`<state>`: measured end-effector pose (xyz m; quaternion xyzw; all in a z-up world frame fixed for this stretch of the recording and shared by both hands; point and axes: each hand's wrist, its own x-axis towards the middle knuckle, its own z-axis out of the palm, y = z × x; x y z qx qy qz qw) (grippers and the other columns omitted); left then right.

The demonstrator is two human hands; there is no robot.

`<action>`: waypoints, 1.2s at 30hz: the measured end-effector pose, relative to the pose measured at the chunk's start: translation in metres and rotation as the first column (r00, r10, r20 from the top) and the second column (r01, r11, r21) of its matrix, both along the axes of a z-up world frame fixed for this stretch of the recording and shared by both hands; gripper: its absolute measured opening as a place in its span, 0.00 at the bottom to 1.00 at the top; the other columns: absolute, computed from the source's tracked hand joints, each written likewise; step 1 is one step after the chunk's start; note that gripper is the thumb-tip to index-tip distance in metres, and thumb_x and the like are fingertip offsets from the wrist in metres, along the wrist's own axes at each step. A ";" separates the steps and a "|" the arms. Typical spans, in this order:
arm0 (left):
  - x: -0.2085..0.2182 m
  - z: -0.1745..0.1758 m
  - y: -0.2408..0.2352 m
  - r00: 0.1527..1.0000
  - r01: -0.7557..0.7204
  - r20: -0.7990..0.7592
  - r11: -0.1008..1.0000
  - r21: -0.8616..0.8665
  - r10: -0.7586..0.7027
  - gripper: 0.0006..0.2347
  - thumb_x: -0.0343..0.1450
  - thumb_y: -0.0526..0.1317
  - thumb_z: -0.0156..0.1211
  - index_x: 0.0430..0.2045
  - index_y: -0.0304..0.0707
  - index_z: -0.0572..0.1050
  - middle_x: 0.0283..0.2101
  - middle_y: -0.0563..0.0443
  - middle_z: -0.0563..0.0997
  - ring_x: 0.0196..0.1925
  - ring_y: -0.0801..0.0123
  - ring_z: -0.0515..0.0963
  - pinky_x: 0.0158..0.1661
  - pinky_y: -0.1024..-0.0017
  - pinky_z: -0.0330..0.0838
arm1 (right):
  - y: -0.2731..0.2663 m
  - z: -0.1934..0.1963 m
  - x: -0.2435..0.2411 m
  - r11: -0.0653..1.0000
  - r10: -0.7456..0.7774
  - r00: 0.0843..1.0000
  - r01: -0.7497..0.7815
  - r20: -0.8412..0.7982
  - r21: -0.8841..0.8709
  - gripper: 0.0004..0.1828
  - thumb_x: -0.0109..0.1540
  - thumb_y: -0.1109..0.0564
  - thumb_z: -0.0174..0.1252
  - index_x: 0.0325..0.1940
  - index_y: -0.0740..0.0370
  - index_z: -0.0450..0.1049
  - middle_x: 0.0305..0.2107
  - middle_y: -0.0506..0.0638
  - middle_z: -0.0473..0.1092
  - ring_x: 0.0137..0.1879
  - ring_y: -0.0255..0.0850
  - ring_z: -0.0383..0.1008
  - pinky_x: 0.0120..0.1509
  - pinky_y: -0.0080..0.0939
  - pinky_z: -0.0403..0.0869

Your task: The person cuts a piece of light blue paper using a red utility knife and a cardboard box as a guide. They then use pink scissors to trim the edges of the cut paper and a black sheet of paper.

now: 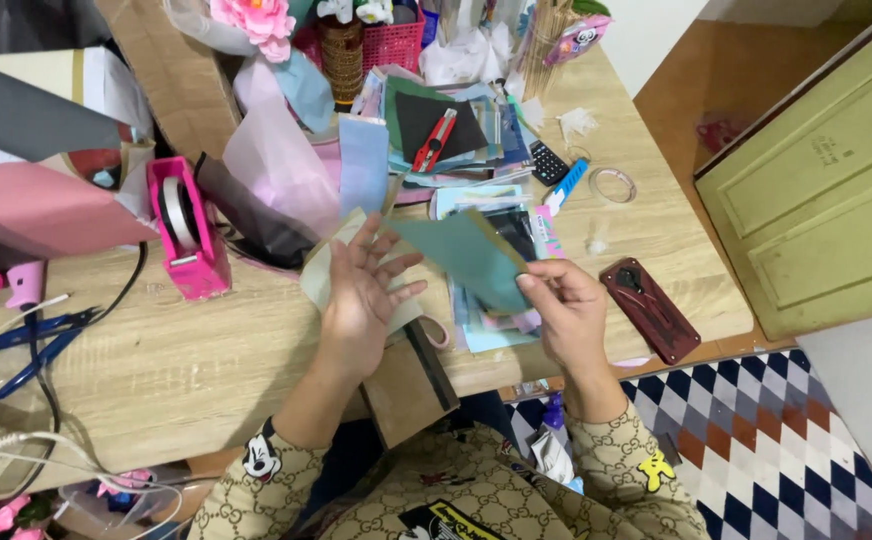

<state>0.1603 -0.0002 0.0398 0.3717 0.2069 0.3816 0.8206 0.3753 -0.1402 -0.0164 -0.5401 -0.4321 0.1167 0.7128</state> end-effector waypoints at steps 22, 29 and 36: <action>0.015 -0.016 0.018 0.898 -0.305 -0.119 0.793 0.527 0.424 0.04 0.79 0.34 0.53 0.40 0.33 0.76 0.33 0.52 0.78 0.37 0.77 0.74 0.42 0.72 0.76 | -0.005 -0.042 0.054 0.897 -0.410 0.889 0.433 0.206 -0.085 0.13 0.66 0.64 0.62 0.55 0.66 0.77 0.41 0.60 0.78 0.50 0.48 0.80 0.57 0.48 0.76; 0.092 -0.017 -0.005 0.993 0.036 -0.113 0.857 0.515 0.026 0.11 0.77 0.33 0.48 0.53 0.34 0.71 0.43 0.45 0.81 0.47 0.69 0.77 0.50 0.62 0.76 | 0.023 -0.061 0.068 0.622 0.001 0.741 0.525 0.672 -0.581 0.31 0.57 0.39 0.68 0.62 0.49 0.76 0.58 0.52 0.73 0.66 0.52 0.69 0.68 0.58 0.63; 0.159 -0.102 0.016 0.805 0.213 -0.592 0.946 0.245 -0.028 0.20 0.76 0.40 0.50 0.62 0.30 0.65 0.62 0.31 0.73 0.66 0.45 0.71 0.61 0.46 0.66 | 0.024 -0.030 0.043 0.531 0.050 0.712 0.575 0.701 -0.622 0.29 0.54 0.42 0.67 0.55 0.59 0.78 0.50 0.59 0.77 0.60 0.63 0.73 0.64 0.73 0.63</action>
